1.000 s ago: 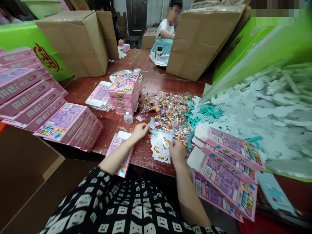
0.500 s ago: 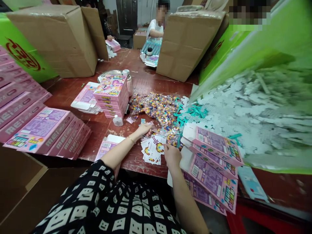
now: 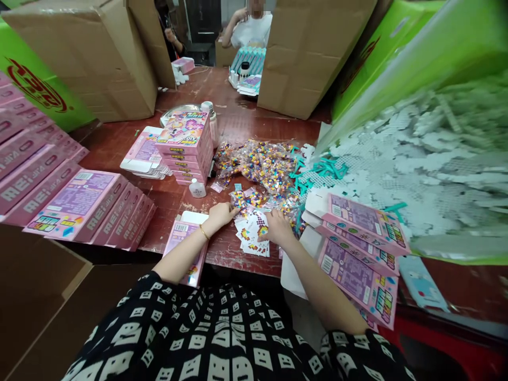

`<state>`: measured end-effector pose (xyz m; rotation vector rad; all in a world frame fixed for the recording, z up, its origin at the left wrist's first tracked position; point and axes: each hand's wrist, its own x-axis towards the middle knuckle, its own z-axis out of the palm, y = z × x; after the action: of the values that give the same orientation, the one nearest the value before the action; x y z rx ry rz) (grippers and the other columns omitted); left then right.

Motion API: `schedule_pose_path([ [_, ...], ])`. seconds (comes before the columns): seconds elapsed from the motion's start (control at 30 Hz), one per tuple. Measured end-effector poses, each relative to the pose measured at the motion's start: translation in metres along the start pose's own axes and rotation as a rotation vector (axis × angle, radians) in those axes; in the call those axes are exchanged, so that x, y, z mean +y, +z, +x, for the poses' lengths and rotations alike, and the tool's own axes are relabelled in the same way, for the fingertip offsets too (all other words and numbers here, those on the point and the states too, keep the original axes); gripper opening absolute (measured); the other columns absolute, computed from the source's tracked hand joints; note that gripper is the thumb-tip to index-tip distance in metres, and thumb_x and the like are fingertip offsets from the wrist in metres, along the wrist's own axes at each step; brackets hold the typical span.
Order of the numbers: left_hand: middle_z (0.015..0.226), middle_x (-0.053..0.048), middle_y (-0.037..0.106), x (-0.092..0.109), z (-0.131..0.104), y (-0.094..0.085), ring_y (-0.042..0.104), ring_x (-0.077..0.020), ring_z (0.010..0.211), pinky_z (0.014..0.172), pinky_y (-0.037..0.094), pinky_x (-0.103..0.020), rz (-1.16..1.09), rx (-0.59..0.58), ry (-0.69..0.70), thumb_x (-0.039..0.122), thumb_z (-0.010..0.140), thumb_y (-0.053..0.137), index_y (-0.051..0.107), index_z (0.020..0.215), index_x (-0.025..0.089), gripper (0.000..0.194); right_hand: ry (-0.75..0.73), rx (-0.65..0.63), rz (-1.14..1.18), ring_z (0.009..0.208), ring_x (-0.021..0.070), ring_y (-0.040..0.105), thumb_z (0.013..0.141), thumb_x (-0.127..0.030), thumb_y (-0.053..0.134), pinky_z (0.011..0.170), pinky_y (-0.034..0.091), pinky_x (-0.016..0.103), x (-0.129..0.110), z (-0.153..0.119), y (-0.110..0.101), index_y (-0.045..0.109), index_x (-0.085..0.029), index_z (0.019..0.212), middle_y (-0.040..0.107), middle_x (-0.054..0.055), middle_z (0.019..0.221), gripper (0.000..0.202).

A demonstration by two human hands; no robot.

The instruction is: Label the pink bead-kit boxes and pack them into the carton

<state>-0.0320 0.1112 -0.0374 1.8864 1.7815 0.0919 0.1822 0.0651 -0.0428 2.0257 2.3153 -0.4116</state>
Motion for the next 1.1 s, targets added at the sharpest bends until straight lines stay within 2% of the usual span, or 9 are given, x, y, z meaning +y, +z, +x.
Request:
schedule_pose_path([
  [0.17,0.11,-0.021,0.069,0.0,0.009,0.006,0.066,-0.0351,0.105,0.085,0.047,-0.04,-0.01,0.071,-0.037,0.056,0.089,0.055,0.057,0.106,0.013,0.046,0.024,0.109,0.036,0.096,0.0276,0.061,0.079,-0.022,0.074,0.083,0.041,0.036,0.006,-0.003,-0.012,0.064,-0.017,0.081,0.067,0.012,0.098,0.011],
  [0.37,0.111,-0.025,0.067,-0.001,0.022,0.01,0.064,-0.0374,0.108,0.087,0.045,-0.039,-0.138,0.108,-0.143,0.064,0.073,0.07,0.057,0.104,0.012,0.062,-0.09,0.238,0.325,0.071,0.0202,0.063,0.09,-0.035,0.056,0.067,0.044,0.031,0.032,-0.035,-0.026,0.059,-0.021,0.068,0.065,0.004,0.073,0.026],
  [0.47,0.085,-0.015,0.072,-0.001,0.04,0.011,0.067,-0.0348,0.095,0.082,0.046,-0.036,-0.292,0.073,-0.156,0.056,0.056,0.085,0.061,0.076,0.016,0.051,-0.127,0.352,0.7,0.067,0.0214,0.064,0.084,-0.045,0.061,0.062,0.048,0.032,0.039,-0.04,-0.017,0.054,-0.023,0.063,0.064,0.004,0.067,0.032],
  [0.57,0.07,-0.008,0.067,0.001,0.048,0.006,0.067,-0.0284,0.085,0.079,0.048,-0.034,-0.511,0.098,-0.113,0.046,0.066,0.081,0.058,0.064,0.017,0.038,-0.008,0.419,0.986,0.064,0.0213,0.065,0.077,-0.052,0.068,0.06,0.052,0.033,0.036,-0.042,-0.01,0.057,-0.023,0.07,0.066,0.003,0.066,0.032],
  [0.7,0.08,-0.005,0.068,-0.009,0.024,-0.011,0.065,-0.0208,0.083,0.076,0.052,-0.031,-0.838,0.119,0.007,0.045,0.077,0.07,0.061,0.088,0.015,0.033,0.014,0.297,1.236,0.068,0.0208,0.068,0.069,-0.054,0.076,0.063,0.056,0.034,0.042,-0.06,-0.028,0.066,-0.022,0.093,0.071,0.003,0.074,0.042],
  [0.8,0.095,-0.004,0.07,-0.031,-0.006,-0.024,0.067,-0.0182,0.083,0.071,0.056,-0.031,-1.064,0.039,0.083,0.049,0.069,0.078,0.056,0.113,0.019,0.057,-0.001,0.166,1.21,0.07,0.0206,0.068,0.07,-0.053,0.077,0.063,0.056,0.033,0.07,-0.064,-0.064,0.069,-0.02,0.087,0.072,0.005,0.079,0.037],
  [0.93,0.092,-0.004,0.071,-0.05,-0.032,-0.024,0.068,-0.0174,0.074,0.065,0.057,-0.028,-1.492,-0.165,-0.053,0.046,0.052,0.091,0.064,0.103,0.019,0.064,0.263,0.347,0.774,0.074,0.0179,0.067,0.083,-0.043,0.067,0.068,0.054,0.03,0.143,-0.006,-0.121,0.067,-0.017,0.097,0.072,0.004,0.086,0.029],
  [0.97,0.082,-0.003,0.071,-0.049,-0.035,-0.021,0.067,-0.0152,0.067,0.061,0.055,-0.025,-1.495,-0.158,-0.089,0.045,0.052,0.091,0.065,0.093,0.016,0.057,0.362,0.339,0.564,0.076,0.0168,0.067,0.087,-0.038,0.062,0.071,0.054,0.028,0.162,0.019,-0.132,0.066,-0.016,0.099,0.072,0.004,0.087,0.025],
  [1.1,0.071,-0.001,0.07,-0.038,-0.047,-0.005,0.062,-0.0105,0.058,0.055,0.05,-0.018,-1.388,-0.046,-0.078,0.037,0.059,0.09,0.066,0.082,0.014,0.041,0.435,0.211,0.361,0.082,0.0187,0.066,0.085,-0.025,0.069,0.078,0.053,0.032,0.202,0.112,-0.145,0.067,-0.01,0.086,0.069,0.007,0.084,0.015],
])
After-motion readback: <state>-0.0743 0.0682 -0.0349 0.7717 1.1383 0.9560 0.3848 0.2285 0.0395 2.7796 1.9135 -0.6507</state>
